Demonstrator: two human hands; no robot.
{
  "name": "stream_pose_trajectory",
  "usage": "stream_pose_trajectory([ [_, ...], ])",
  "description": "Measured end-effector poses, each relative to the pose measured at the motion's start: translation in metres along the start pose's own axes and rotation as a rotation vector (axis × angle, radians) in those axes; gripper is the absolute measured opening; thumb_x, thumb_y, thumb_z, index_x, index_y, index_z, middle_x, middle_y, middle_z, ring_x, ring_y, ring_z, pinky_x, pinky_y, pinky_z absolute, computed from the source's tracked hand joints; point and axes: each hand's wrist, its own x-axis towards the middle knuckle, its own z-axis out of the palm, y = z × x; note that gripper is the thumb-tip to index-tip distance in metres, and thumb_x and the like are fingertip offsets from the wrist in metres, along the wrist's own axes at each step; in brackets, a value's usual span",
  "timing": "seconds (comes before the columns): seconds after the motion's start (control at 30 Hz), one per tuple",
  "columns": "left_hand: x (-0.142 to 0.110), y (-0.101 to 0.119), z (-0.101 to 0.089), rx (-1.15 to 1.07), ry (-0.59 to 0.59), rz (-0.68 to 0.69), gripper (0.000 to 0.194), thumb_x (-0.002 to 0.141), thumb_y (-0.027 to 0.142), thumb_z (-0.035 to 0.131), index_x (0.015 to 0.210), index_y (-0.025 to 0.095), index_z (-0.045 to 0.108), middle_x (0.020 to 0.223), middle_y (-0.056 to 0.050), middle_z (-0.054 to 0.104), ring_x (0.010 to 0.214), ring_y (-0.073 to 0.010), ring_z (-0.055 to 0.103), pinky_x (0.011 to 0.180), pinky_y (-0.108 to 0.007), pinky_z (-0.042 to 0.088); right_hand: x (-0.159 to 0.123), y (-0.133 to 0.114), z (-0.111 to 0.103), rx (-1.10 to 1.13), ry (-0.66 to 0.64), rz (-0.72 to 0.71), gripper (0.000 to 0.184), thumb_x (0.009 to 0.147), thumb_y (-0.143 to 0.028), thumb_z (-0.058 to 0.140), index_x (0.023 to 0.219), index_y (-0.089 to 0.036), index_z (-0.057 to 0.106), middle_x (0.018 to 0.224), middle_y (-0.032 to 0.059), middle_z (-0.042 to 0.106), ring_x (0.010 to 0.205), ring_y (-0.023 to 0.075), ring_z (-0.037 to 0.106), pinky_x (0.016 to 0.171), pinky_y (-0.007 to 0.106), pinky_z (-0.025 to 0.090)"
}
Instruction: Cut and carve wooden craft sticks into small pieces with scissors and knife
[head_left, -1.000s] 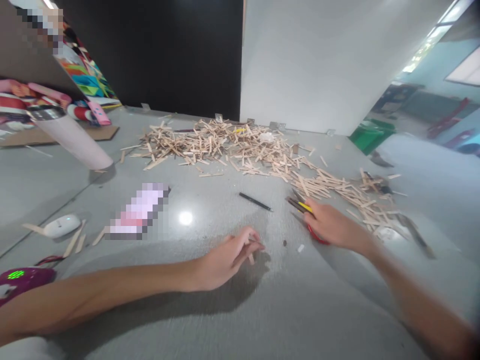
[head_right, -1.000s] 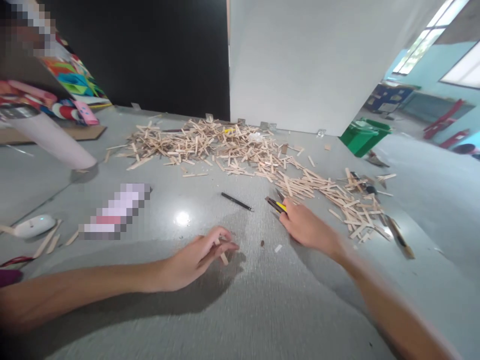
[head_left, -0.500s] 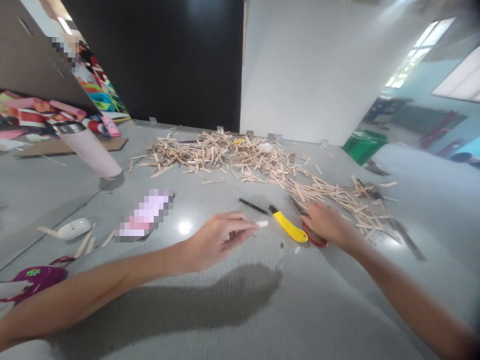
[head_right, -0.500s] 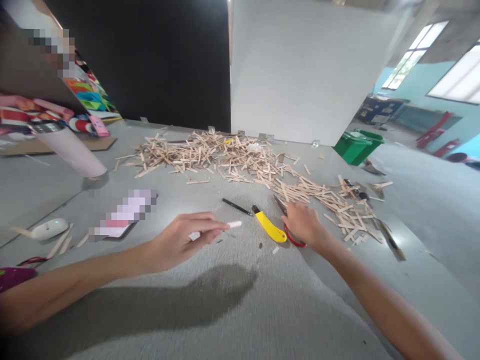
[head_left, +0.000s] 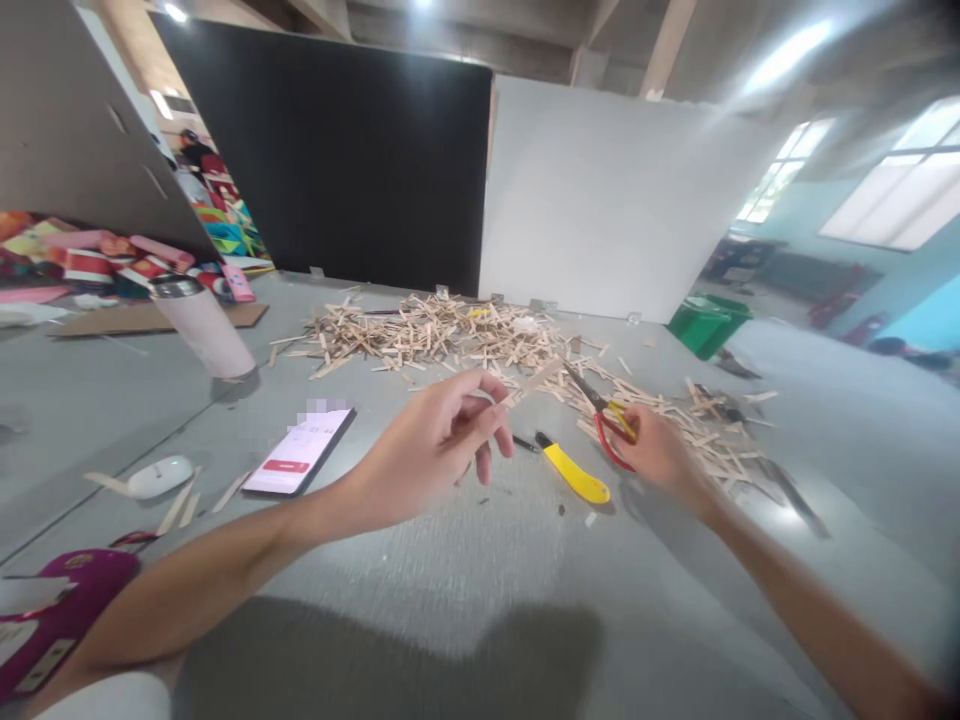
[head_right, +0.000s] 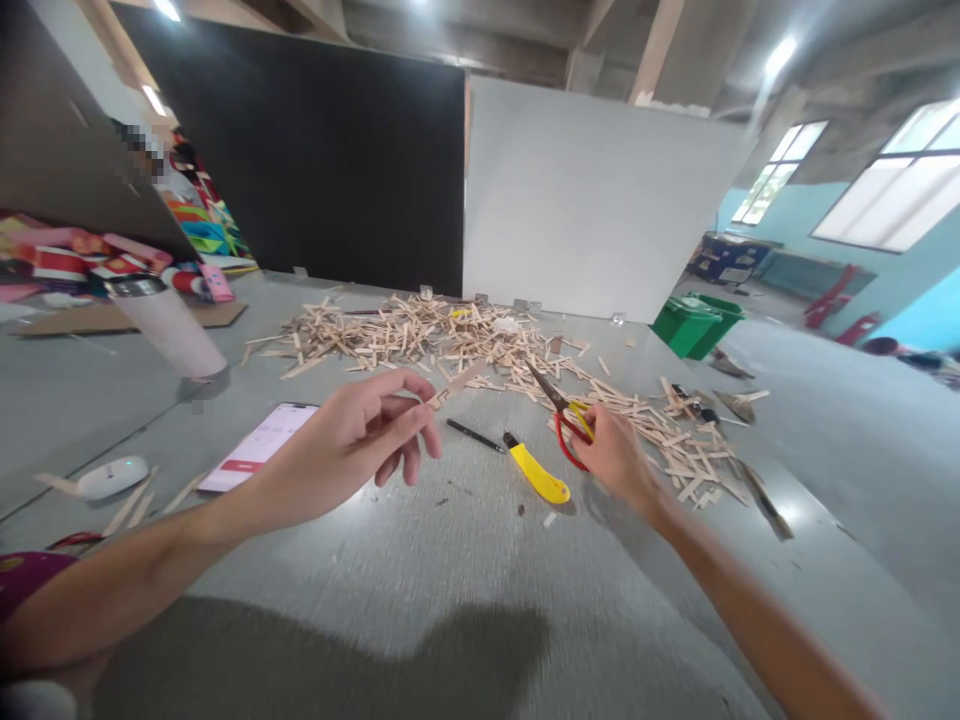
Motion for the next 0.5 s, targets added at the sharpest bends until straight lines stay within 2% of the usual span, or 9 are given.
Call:
stream_pose_trajectory([
  [0.07, 0.002, 0.004, 0.001, 0.001, 0.008, 0.006, 0.019, 0.118, 0.038, 0.046, 0.108, 0.023, 0.05, 0.075, 0.004, 0.069, 0.056, -0.0089, 0.063, 0.048, -0.018, 0.044, -0.01, -0.016, -0.016, 0.196, -0.063, -0.111, 0.048, 0.103, -0.068, 0.059, 0.097, -0.021, 0.066, 0.089, 0.0064, 0.072, 0.076, 0.0223, 0.069, 0.065, 0.03, 0.052],
  [0.13, 0.004, 0.007, 0.003, -0.001, 0.044, 0.019, 0.02, 0.119, 0.039, 0.044, 0.106, 0.024, 0.048, 0.064, 0.009, 0.056, 0.052, -0.0083, 0.054, 0.049, -0.019, 0.043, -0.027, -0.037, -0.025, 0.75, -0.317, -0.285, 0.064, 0.093, -0.087, 0.06, 0.094, -0.023, 0.059, 0.079, 0.0007, 0.06, 0.059, 0.0164, 0.056, 0.054, 0.029, 0.046],
  [0.2, 0.005, 0.009, 0.006, -0.007, 0.082, 0.029, 0.022, 0.118, 0.04, 0.045, 0.104, 0.024, 0.049, 0.061, 0.01, 0.046, 0.05, -0.0087, 0.045, 0.048, -0.021, 0.039, -0.047, -0.059, -0.026, 1.113, -0.471, -0.406, 0.074, 0.085, -0.095, 0.065, 0.103, -0.023, 0.06, 0.083, -0.0015, 0.053, 0.062, 0.0146, 0.051, 0.058, 0.03, 0.048],
  [0.23, 0.006, 0.01, 0.008, -0.003, 0.105, 0.036, 0.023, 0.118, 0.04, 0.045, 0.103, 0.023, 0.051, 0.061, 0.01, 0.043, 0.05, -0.0089, 0.042, 0.048, -0.022, 0.037, -0.056, -0.07, -0.024, 1.24, -0.491, -0.451, 0.074, 0.088, -0.094, 0.063, 0.106, -0.023, 0.061, 0.087, -0.0009, 0.052, 0.067, 0.0153, 0.051, 0.065, 0.031, 0.052],
  [0.3, 0.005, 0.011, 0.01, 0.037, 0.152, 0.077, 0.027, 0.117, 0.04, 0.046, 0.102, 0.021, 0.056, 0.062, 0.009, 0.042, 0.05, -0.0093, 0.039, 0.048, -0.025, 0.035, -0.07, -0.089, -0.019, 1.396, -0.475, -0.491, 0.066, 0.094, -0.088, 0.062, 0.105, -0.023, 0.063, 0.09, -0.0008, 0.05, 0.071, 0.015, 0.048, 0.072, 0.033, 0.054],
  [0.37, 0.002, 0.011, 0.012, 0.105, 0.22, 0.137, 0.031, 0.117, 0.04, 0.045, 0.101, 0.02, 0.061, 0.062, 0.008, 0.041, 0.051, -0.0098, 0.038, 0.051, -0.027, 0.034, -0.079, -0.101, -0.014, 1.503, -0.424, -0.502, 0.058, 0.1, -0.081, 0.06, 0.098, -0.023, 0.061, 0.088, -0.0024, 0.046, 0.067, 0.0137, 0.042, 0.071, 0.034, 0.056],
  [0.43, -0.001, 0.012, 0.013, 0.157, 0.277, 0.177, 0.032, 0.118, 0.039, 0.043, 0.104, 0.019, 0.064, 0.062, 0.008, 0.039, 0.052, -0.0104, 0.036, 0.053, -0.028, 0.033, -0.084, -0.106, -0.01, 1.505, -0.41, -0.514, 0.055, 0.102, -0.078, 0.058, 0.094, -0.024, 0.061, 0.086, -0.0023, 0.047, 0.064, 0.0138, 0.04, 0.069, 0.036, 0.056],
  [0.5, -0.005, 0.014, 0.013, 0.182, 0.297, 0.171, 0.031, 0.118, 0.038, 0.042, 0.107, 0.02, 0.065, 0.062, 0.008, 0.038, 0.051, -0.0107, 0.035, 0.053, -0.029, 0.031, -0.087, -0.104, -0.005, 1.419, -0.418, -0.527, 0.053, 0.1, -0.078, 0.061, 0.1, -0.025, 0.066, 0.09, 0.0008, 0.054, 0.067, 0.0167, 0.049, 0.07, 0.038, 0.055],
])
